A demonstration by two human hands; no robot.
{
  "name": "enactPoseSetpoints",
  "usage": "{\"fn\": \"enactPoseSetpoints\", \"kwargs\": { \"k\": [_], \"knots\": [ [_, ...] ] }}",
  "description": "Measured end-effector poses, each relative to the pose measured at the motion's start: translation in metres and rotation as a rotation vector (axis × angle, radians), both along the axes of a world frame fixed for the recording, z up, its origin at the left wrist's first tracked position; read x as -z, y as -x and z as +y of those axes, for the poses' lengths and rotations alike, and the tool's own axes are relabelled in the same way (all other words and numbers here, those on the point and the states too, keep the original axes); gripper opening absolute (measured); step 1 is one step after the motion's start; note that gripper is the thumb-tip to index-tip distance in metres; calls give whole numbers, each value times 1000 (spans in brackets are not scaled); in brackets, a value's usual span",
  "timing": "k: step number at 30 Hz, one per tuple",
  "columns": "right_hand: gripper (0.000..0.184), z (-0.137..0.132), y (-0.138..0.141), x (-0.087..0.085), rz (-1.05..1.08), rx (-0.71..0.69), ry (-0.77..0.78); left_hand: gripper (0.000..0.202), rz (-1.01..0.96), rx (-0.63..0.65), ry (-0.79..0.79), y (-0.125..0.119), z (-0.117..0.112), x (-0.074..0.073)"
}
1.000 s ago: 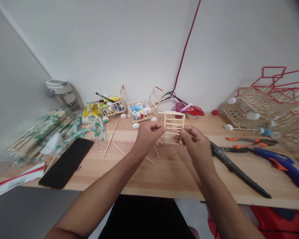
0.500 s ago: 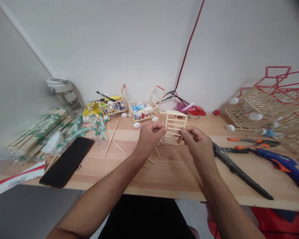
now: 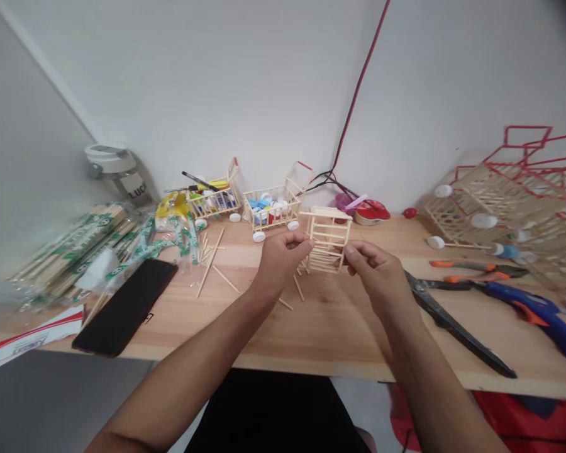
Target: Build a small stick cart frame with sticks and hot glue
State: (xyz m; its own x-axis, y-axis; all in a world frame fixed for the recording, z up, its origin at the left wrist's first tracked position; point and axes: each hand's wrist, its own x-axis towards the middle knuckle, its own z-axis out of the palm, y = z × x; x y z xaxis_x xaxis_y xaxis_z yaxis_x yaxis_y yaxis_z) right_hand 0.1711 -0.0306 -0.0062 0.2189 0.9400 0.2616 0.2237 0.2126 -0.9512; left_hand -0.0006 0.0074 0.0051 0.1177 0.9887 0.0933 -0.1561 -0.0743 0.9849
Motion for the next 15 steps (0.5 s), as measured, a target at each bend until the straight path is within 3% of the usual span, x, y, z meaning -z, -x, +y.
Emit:
{"fn": "enactPoseSetpoints", "kwargs": {
  "k": [5,15],
  "knots": [
    [30,4,-3,4,37,-2,14,17,-2,-1,23,1,0,-2],
    [27,4,-4,0,-87,55,-35,17,-14,5,1,3,3,2]
  ]
}}
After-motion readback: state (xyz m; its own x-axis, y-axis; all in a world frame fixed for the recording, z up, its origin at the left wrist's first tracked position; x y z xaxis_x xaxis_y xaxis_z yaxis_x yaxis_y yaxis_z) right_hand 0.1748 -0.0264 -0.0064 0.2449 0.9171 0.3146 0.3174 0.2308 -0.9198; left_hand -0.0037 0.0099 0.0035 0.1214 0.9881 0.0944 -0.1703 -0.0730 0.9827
